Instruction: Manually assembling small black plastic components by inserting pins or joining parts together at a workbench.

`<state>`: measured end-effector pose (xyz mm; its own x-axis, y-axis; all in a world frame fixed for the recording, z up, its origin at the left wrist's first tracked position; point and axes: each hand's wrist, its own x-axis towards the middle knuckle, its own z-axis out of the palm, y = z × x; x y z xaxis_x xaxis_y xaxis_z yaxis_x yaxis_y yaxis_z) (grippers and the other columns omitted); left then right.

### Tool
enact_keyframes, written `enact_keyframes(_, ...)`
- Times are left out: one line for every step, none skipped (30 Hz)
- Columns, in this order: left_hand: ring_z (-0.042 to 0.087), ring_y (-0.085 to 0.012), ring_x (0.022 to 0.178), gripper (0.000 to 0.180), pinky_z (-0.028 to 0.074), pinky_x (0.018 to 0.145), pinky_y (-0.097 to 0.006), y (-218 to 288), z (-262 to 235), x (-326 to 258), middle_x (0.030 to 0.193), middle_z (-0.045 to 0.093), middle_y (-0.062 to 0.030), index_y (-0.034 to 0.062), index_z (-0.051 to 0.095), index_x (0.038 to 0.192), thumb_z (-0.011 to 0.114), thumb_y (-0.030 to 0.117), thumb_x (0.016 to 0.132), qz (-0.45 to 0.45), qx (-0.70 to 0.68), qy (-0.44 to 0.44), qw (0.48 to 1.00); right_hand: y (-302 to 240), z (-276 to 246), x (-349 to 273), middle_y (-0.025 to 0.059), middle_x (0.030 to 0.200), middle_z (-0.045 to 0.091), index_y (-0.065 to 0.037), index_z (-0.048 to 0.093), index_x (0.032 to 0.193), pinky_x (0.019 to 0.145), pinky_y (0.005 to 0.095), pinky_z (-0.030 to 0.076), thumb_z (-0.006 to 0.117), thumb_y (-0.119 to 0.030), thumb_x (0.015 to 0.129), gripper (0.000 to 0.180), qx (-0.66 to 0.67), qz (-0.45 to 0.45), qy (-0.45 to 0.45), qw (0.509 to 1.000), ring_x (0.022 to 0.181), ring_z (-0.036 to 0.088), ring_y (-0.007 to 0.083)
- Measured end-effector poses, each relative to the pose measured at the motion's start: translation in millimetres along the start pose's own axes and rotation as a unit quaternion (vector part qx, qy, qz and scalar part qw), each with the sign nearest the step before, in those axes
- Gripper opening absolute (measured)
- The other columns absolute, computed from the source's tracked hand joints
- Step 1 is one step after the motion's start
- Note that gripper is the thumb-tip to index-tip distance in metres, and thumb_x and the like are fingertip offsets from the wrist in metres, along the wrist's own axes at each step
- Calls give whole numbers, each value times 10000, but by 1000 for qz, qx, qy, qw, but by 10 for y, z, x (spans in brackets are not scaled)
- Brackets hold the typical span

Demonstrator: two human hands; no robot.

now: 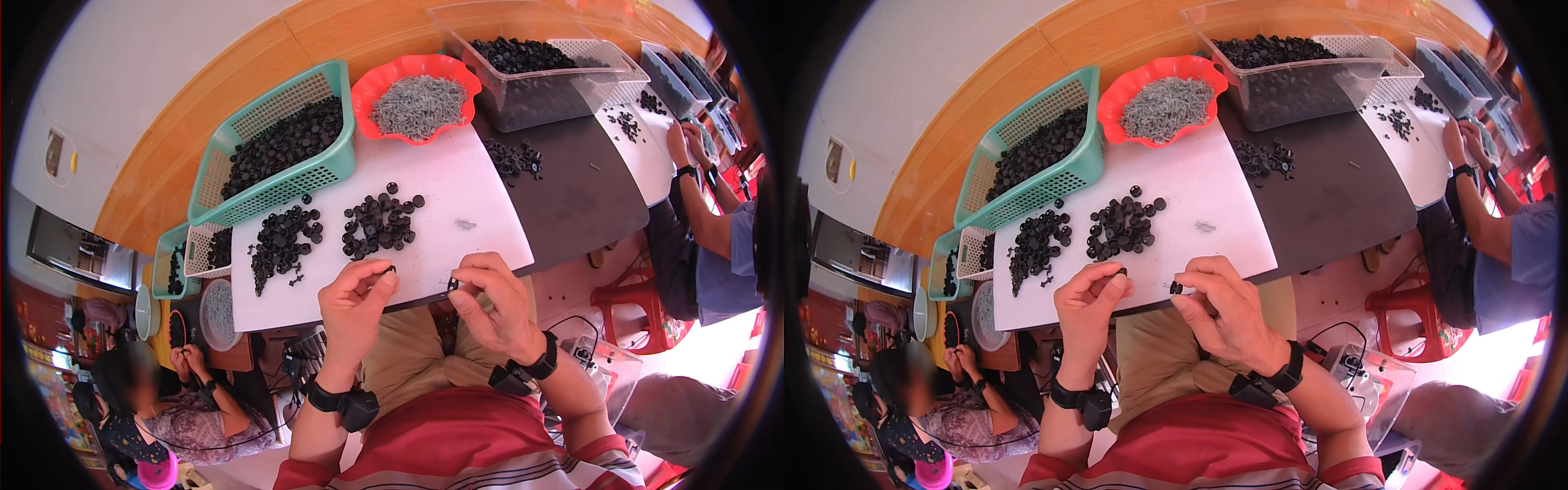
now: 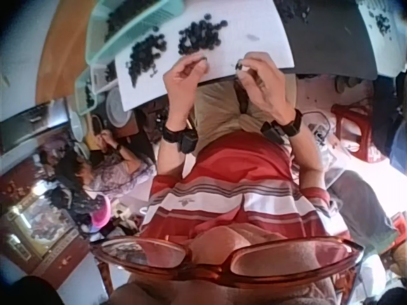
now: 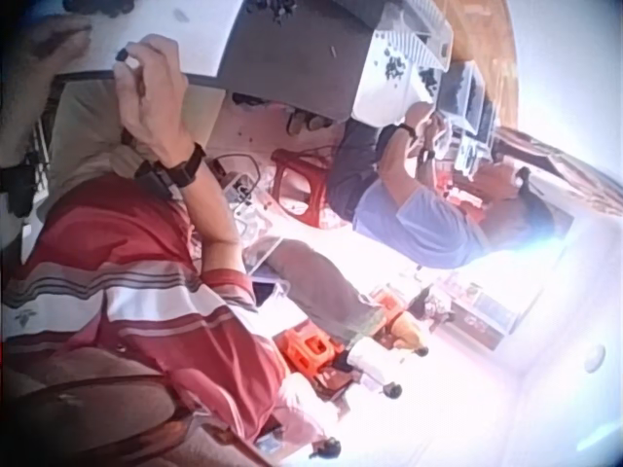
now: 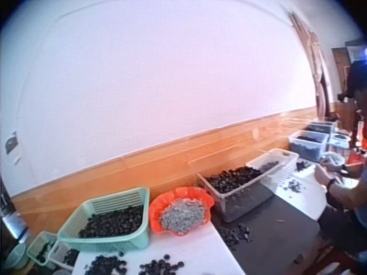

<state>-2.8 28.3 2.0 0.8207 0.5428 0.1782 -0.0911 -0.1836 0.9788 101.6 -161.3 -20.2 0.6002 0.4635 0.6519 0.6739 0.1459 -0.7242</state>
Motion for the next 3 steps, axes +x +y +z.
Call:
enact_keyframes(722,-167,885,187,603,835,-305,-15,-26,-5,1101,714,-103,-21,719,1127,710,-1,941,-51,-54,-9,997,-2,5,2,123,1057,625,-19,621,1176,550,291,537,745,-60,919,289,-1,0,0,1000,629,643,170)
enact_keyframes(729,-172,891,212,612,853,-322,-23,-38,-8,1134,710,-114,-16,710,1150,720,13,940,-103,-107,-18,989,-2,12,4,122,1059,626,-24,623,1181,552,288,538,745,-65,921,289,7,0,2,1000,636,647,170)
enact_keyframes(734,-196,905,223,617,852,-337,-15,-37,-13,1155,711,-123,-6,704,1173,715,37,954,-109,-133,-23,985,-1,24,7,122,1061,627,-29,626,1186,555,286,540,744,-69,924,290,15,0,3,1000,643,652,170)
